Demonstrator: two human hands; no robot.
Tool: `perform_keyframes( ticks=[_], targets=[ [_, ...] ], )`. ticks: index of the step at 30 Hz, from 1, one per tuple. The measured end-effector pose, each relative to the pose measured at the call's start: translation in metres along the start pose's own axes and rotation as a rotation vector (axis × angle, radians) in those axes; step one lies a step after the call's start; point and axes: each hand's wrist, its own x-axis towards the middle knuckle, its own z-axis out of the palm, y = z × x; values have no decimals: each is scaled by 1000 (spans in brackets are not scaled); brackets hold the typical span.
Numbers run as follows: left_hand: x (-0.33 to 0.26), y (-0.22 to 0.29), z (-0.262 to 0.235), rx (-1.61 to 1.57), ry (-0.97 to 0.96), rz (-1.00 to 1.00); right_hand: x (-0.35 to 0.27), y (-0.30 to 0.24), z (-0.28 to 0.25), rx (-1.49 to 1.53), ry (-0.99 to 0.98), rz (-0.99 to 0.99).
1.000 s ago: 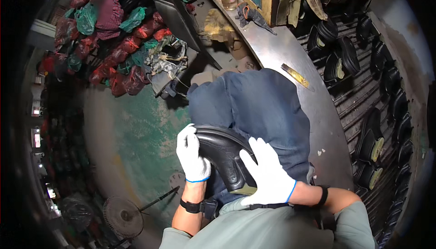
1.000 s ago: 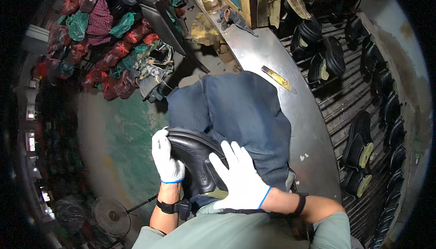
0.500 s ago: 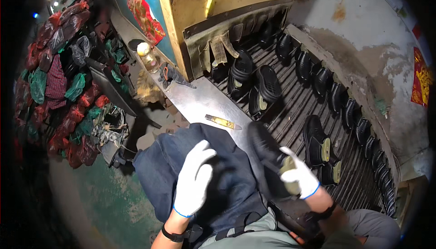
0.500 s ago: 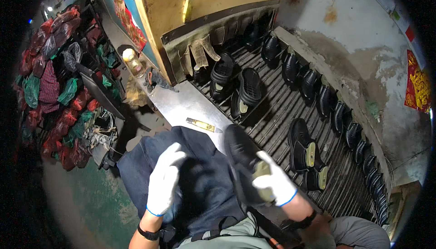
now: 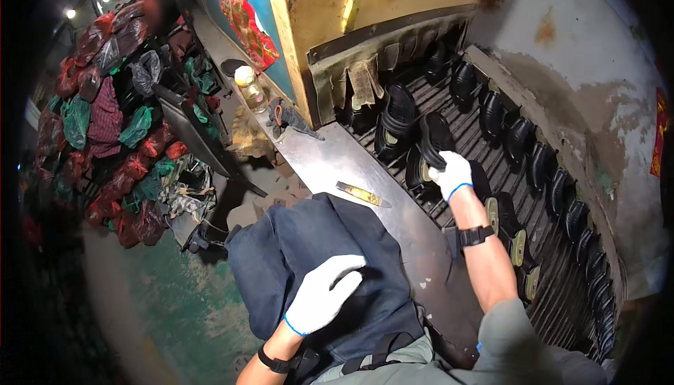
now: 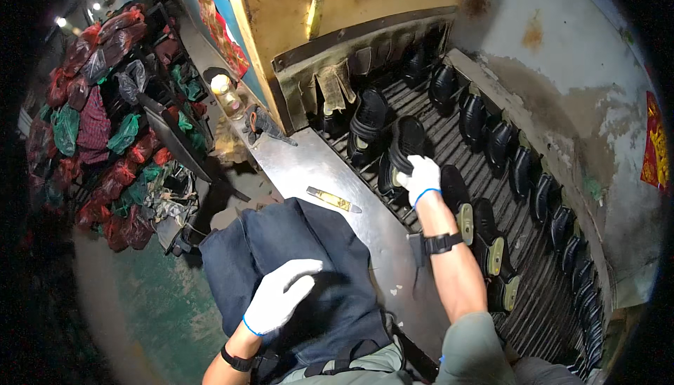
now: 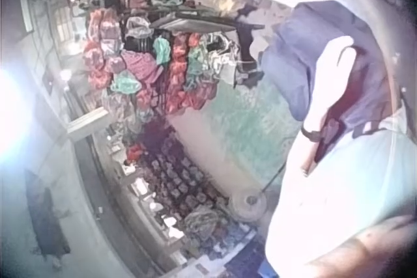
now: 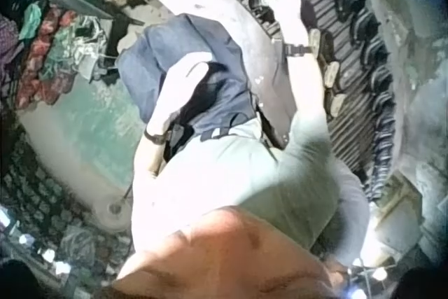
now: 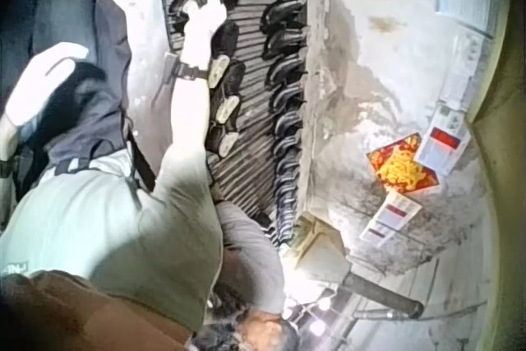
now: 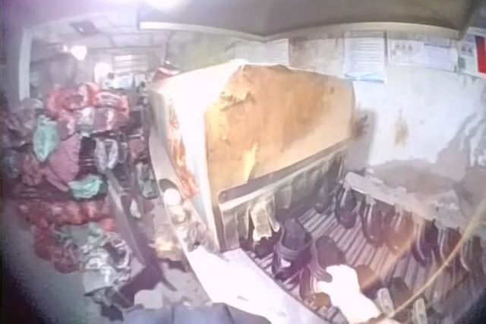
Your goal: The person picks up a shoe from a conveyor, scrapes the sole with a hand tool, and pulls the shoe off a last before placing it back on the conveyor.
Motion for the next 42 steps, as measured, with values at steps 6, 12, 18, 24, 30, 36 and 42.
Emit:
perform_keyframes(
  ticks=[6, 12, 18, 24, 30, 36, 42],
  targets=[
    [2, -32, 0, -996, 121, -65, -295, -65, 111, 116, -22, 211],
    [-51, -58, -20, -438, 505, -170, -147, -5, 101, -403, 284, -147],
    [-66, -29, -67, -95, 615, -109, 10, 58, 65, -179, 227, 366],
    [-72, -40, -106, -1023, 322, -151, -77, 44, -3, 715, 168, 520],
    [-59, -56, -99, -1151, 47, -95, -210, -76, 42, 1151, -458, 349],
    [-44, -55, -108, -920, 80, 106, -259, -103, 111, 1041, -647, 488],
    [-32, -15, -158, -521, 237, 419, -329, -165, 154, 462, -657, 85]
  ],
)
